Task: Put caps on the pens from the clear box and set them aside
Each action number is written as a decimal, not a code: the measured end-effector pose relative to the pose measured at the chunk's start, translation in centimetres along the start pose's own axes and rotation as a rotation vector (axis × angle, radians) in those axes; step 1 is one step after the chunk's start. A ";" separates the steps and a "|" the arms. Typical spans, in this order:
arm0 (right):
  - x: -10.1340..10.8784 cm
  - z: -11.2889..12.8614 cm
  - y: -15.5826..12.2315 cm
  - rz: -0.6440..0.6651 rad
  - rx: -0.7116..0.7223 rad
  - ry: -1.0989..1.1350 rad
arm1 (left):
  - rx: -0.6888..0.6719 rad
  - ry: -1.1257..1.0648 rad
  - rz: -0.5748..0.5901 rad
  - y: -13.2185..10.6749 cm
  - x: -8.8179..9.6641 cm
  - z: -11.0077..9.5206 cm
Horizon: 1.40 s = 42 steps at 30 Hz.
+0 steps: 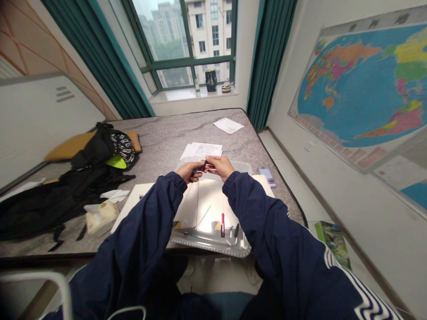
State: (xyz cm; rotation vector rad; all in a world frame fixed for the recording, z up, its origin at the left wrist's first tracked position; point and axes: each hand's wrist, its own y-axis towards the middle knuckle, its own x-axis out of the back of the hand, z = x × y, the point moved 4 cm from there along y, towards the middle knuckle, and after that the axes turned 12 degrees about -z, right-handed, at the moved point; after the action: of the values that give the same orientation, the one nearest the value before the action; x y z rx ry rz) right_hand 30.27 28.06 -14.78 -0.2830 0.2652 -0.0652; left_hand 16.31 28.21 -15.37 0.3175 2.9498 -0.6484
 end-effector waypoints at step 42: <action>1.4 0.9 1.1 -0.147 0.053 0.450 | 0.067 0.135 0.243 -1.6 -1.4 0.5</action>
State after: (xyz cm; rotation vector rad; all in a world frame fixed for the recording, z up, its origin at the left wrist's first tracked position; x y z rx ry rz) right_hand 31.84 29.16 -14.63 -0.2324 0.6884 -0.2824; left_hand 17.30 26.39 -14.96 0.7402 2.9479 -0.7191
